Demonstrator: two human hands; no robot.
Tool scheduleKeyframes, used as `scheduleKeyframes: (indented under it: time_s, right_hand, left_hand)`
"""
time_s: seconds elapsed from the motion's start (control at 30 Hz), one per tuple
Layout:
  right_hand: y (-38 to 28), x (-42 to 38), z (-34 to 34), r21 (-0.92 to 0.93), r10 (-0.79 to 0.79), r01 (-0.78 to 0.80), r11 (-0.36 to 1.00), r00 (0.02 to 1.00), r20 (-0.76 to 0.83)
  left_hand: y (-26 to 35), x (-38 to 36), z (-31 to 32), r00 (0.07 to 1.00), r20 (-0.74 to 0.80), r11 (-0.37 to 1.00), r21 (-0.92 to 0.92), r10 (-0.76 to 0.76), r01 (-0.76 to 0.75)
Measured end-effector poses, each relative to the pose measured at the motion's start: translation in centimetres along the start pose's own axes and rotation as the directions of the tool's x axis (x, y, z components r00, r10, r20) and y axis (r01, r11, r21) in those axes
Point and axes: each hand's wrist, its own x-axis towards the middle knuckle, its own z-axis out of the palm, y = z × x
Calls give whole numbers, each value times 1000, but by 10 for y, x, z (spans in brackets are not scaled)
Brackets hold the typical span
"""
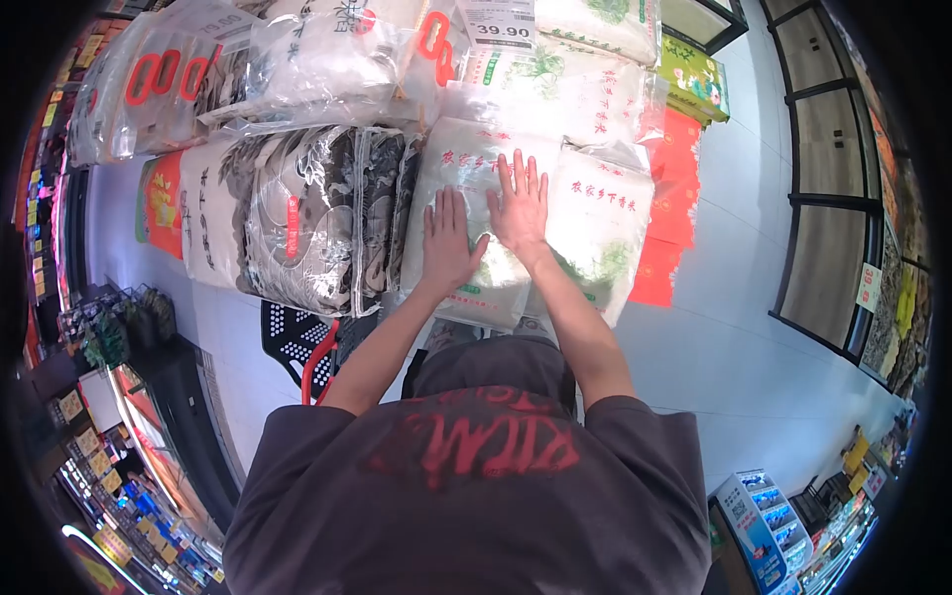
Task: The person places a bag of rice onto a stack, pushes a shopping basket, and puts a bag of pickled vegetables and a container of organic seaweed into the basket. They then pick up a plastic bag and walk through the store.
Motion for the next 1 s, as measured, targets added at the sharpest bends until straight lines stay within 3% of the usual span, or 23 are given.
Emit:
scheduleKeyframes:
  time_s: [0.1,0.27,0.47,0.57,0.87,0.93,0.97,1.0]
  right_hand:
    - [13,1,6,36,-24,24,999,1000,9]
    - [15,-1,8,-25,-38,37,999,999,-7]
    - [17,7,0,-73,-51,53,996,998,30]
    - [16,2,-3,16,-70,69,997,994,84]
    - [28,-9,-3,106,-160,158,982,987,4]
    - [35,-26,13,347,92,-23,938,979,-184]
    - [33,-42,17,407,196,-106,907,963,-186]
    - [28,-62,24,403,202,-111,908,960,-193]
  left_hand:
    - [7,0,1,999,1,998,40,-52,52]
    - [19,8,11,995,48,996,9,89,-89]
    - [16,10,8,992,7,989,-83,125,-124]
    - [13,11,8,989,-4,985,-89,148,-148]
    - [10,4,8,983,-20,981,-56,184,-185]
    - [6,0,6,978,-17,975,-76,207,-207]
    - [4,-9,4,979,36,978,-51,203,-201]
    - [3,-20,3,976,90,980,-26,199,-198]
